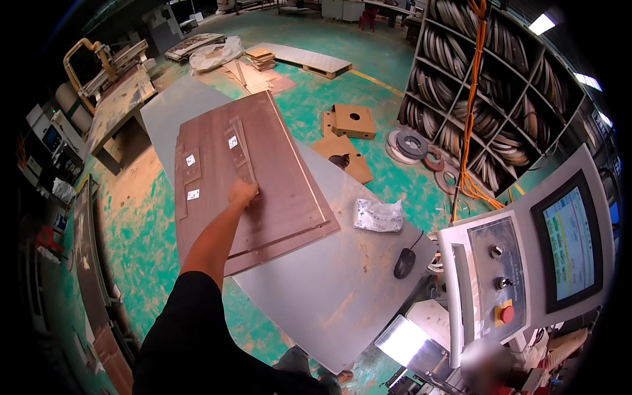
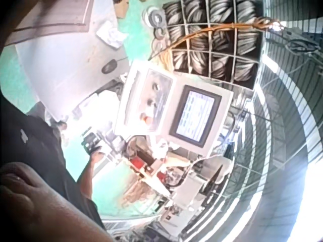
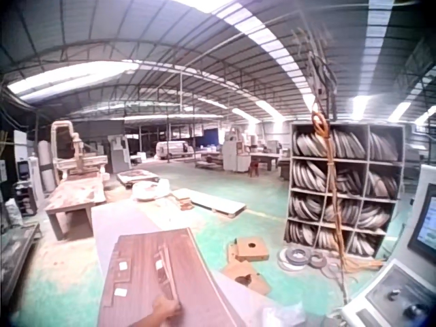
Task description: The person feeds wooden boards and panels into an edge-banding machine, guiding them through the rollers and then moving the finished pieces to a cart or secondary table.
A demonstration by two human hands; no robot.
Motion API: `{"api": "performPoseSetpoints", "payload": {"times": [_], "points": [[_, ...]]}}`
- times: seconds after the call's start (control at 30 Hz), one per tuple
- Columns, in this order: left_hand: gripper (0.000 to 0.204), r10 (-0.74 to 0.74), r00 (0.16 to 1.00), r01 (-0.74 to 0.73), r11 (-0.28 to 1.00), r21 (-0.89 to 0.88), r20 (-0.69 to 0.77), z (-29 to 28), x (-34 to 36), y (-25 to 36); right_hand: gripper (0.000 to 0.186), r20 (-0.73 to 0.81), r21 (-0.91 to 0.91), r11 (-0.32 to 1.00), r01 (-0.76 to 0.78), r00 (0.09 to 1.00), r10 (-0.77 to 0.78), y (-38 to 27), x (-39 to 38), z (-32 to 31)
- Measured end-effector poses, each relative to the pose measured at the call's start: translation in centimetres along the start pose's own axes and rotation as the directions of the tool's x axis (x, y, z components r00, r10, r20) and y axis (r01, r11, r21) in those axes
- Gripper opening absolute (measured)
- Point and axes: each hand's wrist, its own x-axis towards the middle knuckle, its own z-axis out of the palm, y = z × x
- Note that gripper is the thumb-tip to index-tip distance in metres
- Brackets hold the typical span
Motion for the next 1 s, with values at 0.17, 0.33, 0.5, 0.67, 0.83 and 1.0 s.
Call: {"api": "performPoseSetpoints", "payload": {"times": [0.17,0.33,0.5,0.67,0.83,1.0], "points": [[0.043,-0.053,0.918,0.284,0.780,-0.558,0.393,-1.5,-8.9,-4.0,0.094,-0.295,-0.663,0.749,0.005,0.918,-0.267,-5.2,-3.7,7.2],[0.056,-0.023,0.857,0.346,0.766,-0.542,0.515,0.3,-18.5,-5.9,0.095,-0.312,-0.693,0.721,-0.014,0.907,-0.282,-9.2,-5.7,6.7],[0.046,0.114,0.824,0.309,0.730,-0.609,0.554,-0.6,-25.3,-7.0,0.092,-0.302,-0.688,0.724,0.057,0.884,-0.356,-7.1,-4.4,4.2],[0.035,0.287,0.521,0.696,0.403,-0.595,0.804,-1.1,-30.9,-8.0,0.078,-0.395,-0.791,0.611,-0.030,0.787,-0.474,-8.5,-8.3,5.8],[0.039,0.699,0.174,0.866,0.228,-0.446,0.694,-5.6,-35.7,-8.2,0.068,-0.264,-0.785,0.580,0.220,0.728,-0.633,-12.4,-11.5,8.5],[0.035,0.494,0.482,0.607,0.408,-0.682,0.724,-4.2,-37.2,-8.8,0.059,-0.223,-0.771,0.534,0.346,0.638,-0.737,-14.8,-13.3,9.0]]}}
